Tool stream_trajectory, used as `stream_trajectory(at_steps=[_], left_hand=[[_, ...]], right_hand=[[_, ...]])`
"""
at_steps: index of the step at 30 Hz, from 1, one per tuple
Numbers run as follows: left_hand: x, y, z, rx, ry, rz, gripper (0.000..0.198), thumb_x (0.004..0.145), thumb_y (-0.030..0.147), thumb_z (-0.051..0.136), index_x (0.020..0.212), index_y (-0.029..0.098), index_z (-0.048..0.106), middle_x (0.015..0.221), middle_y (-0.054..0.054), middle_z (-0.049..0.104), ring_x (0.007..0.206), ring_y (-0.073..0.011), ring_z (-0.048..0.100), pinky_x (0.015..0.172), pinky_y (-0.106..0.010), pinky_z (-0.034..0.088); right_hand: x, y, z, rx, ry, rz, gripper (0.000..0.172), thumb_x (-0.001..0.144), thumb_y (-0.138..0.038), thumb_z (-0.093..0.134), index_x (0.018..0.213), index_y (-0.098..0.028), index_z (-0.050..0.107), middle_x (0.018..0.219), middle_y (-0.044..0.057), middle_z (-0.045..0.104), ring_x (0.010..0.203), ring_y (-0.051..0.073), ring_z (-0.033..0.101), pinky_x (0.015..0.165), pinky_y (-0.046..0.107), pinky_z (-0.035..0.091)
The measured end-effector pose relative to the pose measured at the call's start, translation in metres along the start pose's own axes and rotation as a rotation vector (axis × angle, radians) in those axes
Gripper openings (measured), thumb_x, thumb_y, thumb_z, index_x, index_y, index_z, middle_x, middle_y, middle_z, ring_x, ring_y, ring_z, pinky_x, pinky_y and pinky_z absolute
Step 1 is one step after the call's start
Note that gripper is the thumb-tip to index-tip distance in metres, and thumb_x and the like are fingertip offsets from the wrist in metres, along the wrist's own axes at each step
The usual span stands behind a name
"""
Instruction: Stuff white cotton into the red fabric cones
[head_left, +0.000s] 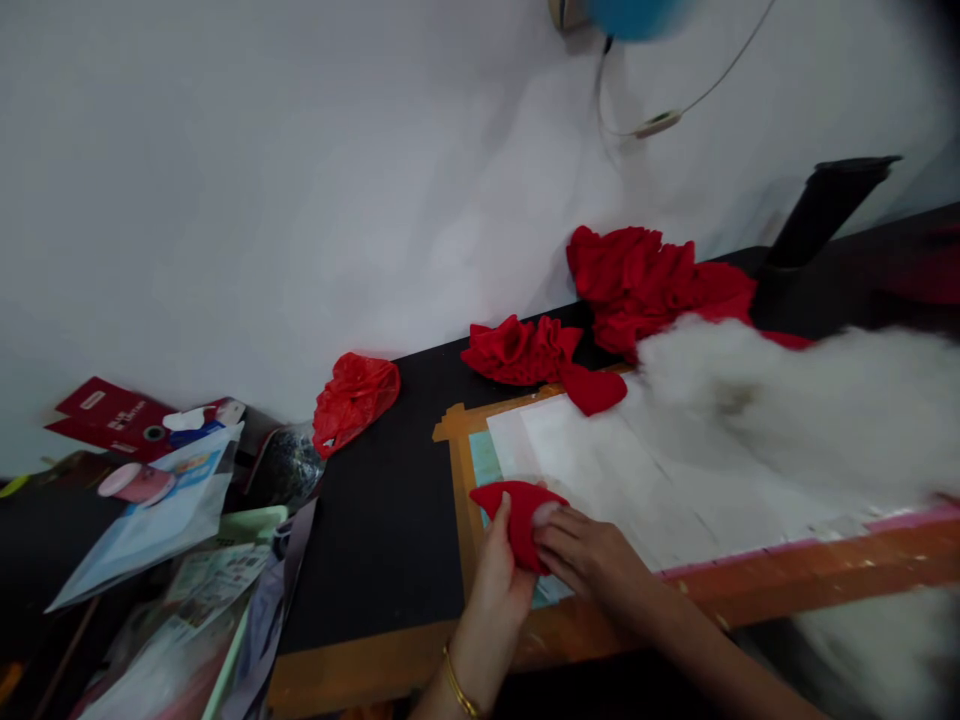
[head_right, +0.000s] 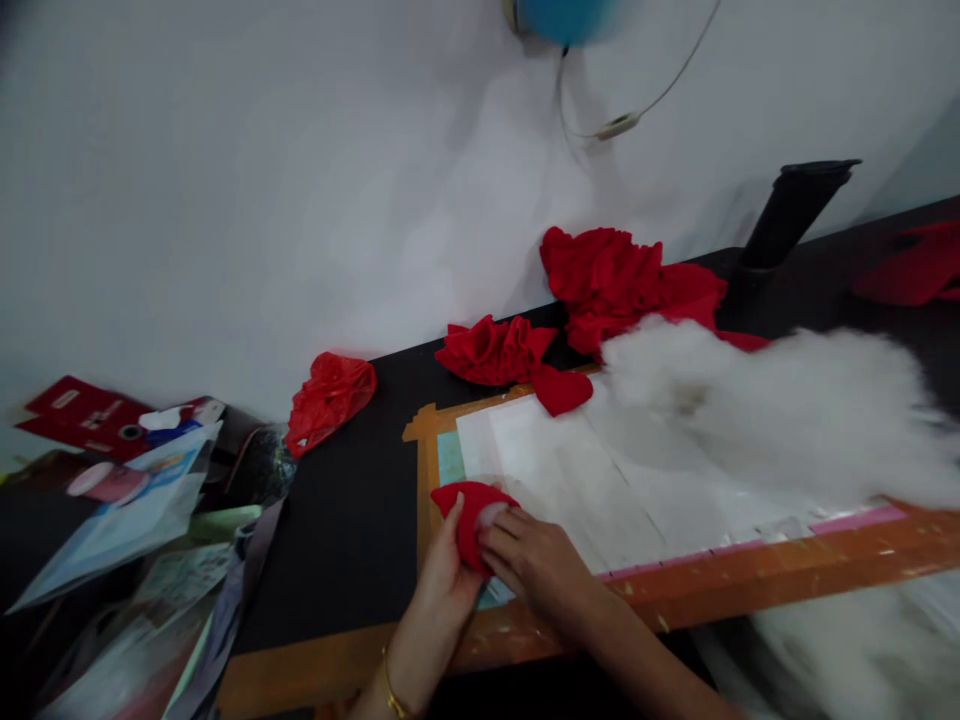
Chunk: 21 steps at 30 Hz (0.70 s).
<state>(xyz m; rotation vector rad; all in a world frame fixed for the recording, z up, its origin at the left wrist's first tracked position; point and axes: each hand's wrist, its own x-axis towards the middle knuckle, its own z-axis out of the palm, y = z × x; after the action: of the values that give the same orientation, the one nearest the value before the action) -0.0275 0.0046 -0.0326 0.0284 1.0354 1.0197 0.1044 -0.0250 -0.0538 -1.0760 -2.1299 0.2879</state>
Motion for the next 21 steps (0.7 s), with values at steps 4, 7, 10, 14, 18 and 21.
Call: stream_trajectory(at_steps=[4, 7, 10, 14, 18, 21], left_hand=[[-0.005, 0.002, -0.004, 0.01, -0.066, 0.078, 0.038, 0.079, 0.038, 0.073, 0.104, 0.011, 0.069, 0.103, -0.016, 0.075, 0.094, -0.0265, 0.071, 0.089, -0.036, 0.053], [-0.014, -0.001, -0.003, 0.088, -0.108, 0.095, 0.04, 0.077, 0.042, 0.074, 0.104, 0.013, 0.07, 0.104, -0.015, 0.075, 0.097, -0.028, 0.071, 0.09, -0.037, 0.053], [-0.017, -0.005, -0.002, 0.199, -0.081, 0.131, 0.038, 0.075, 0.039, 0.077, 0.103, 0.013, 0.07, 0.1, -0.014, 0.076, 0.093, -0.0277, 0.071, 0.088, -0.037, 0.054], [-0.009, -0.008, -0.005, 0.243, -0.052, 0.144, 0.033, 0.071, 0.03, 0.08, 0.098, 0.013, 0.07, 0.096, -0.013, 0.077, 0.089, -0.0269, 0.072, 0.087, -0.037, 0.054], [0.005, -0.003, -0.008, 0.136, -0.052, 0.123, 0.028, 0.075, 0.029, 0.076, 0.097, 0.013, 0.07, 0.095, -0.013, 0.076, 0.098, -0.0288, 0.07, 0.093, -0.039, 0.053], [0.011, 0.005, -0.007, 0.04, 0.006, 0.126, 0.022, 0.081, 0.03, 0.068, 0.097, 0.014, 0.069, 0.096, -0.012, 0.075, 0.107, -0.029, 0.067, 0.096, -0.04, 0.052]], right_hand=[[-0.005, 0.001, -0.008, 0.034, 0.153, 0.208, 0.021, 0.093, -0.019, 0.051, 0.113, -0.024, 0.056, 0.091, 0.002, 0.067, 0.079, 0.016, 0.067, 0.068, 0.026, 0.052], [0.001, 0.002, -0.013, -0.018, 0.238, 0.376, 0.024, 0.084, -0.016, 0.056, 0.107, -0.022, 0.055, 0.087, 0.002, 0.062, 0.074, 0.016, 0.064, 0.06, 0.025, 0.048], [0.014, 0.006, -0.019, 0.021, 0.117, 0.424, 0.028, 0.072, -0.007, 0.054, 0.096, -0.022, 0.056, 0.094, 0.003, 0.061, 0.076, 0.015, 0.062, 0.059, 0.023, 0.045], [0.027, 0.014, -0.023, -0.042, -0.006, 0.471, 0.021, 0.066, -0.004, 0.053, 0.078, -0.021, 0.051, 0.077, -0.002, 0.059, 0.062, 0.014, 0.056, 0.056, 0.024, 0.04], [0.027, 0.016, -0.027, 0.039, 0.145, 0.389, 0.02, 0.08, -0.008, 0.055, 0.096, -0.02, 0.055, 0.093, 0.002, 0.064, 0.063, 0.012, 0.058, 0.061, 0.024, 0.046], [0.019, 0.01, -0.031, 0.081, 0.282, 0.259, 0.013, 0.091, -0.014, 0.053, 0.1, -0.022, 0.058, 0.094, 0.002, 0.065, 0.071, 0.012, 0.061, 0.068, 0.024, 0.05]])
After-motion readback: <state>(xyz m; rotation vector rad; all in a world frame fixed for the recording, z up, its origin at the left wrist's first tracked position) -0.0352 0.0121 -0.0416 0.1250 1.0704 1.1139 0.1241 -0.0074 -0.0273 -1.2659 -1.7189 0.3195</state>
